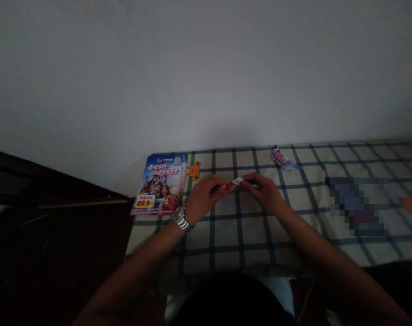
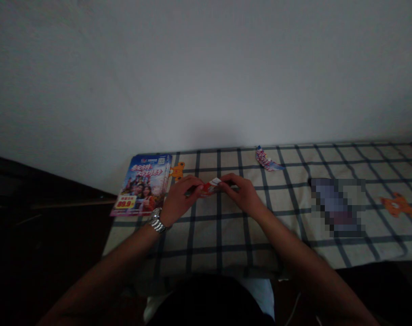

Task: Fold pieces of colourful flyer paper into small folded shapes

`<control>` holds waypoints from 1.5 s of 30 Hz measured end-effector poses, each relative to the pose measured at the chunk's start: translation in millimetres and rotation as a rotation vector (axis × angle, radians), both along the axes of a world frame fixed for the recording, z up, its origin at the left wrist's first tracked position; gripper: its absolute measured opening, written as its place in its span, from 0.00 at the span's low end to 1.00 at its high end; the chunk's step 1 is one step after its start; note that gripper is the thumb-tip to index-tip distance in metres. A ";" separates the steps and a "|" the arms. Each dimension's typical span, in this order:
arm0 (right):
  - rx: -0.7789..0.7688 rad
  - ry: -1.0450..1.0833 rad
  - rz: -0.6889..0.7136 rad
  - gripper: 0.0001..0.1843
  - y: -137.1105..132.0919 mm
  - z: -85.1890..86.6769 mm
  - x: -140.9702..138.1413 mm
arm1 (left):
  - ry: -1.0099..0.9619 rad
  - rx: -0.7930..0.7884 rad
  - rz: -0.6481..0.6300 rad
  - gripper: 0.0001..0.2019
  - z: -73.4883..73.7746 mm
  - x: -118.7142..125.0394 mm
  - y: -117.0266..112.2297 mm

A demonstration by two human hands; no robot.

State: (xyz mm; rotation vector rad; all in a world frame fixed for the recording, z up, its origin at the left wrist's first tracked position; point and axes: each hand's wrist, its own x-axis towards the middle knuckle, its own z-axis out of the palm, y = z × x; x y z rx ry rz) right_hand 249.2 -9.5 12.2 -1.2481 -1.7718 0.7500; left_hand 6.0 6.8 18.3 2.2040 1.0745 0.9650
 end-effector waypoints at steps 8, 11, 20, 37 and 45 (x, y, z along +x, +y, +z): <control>-0.065 -0.042 0.055 0.15 2.6 18.5 -8.0 | -0.195 -0.276 -0.015 0.11 7.3 2.8 -5.0; -0.066 -0.073 0.100 0.14 3.3 20.1 -13.6 | -0.247 -0.367 -0.042 0.12 5.8 4.8 -4.7; -0.212 0.096 0.053 0.16 5.3 3.7 -19.1 | -0.314 -0.390 0.101 0.10 -8.9 6.0 -3.4; -0.255 0.223 0.015 0.18 0.3 -10.6 -20.9 | -0.388 -0.457 0.113 0.11 -16.7 6.3 -5.9; -0.219 0.112 0.020 0.19 -0.7 -11.4 -20.0 | -0.349 -0.438 0.104 0.13 -15.6 5.9 -6.2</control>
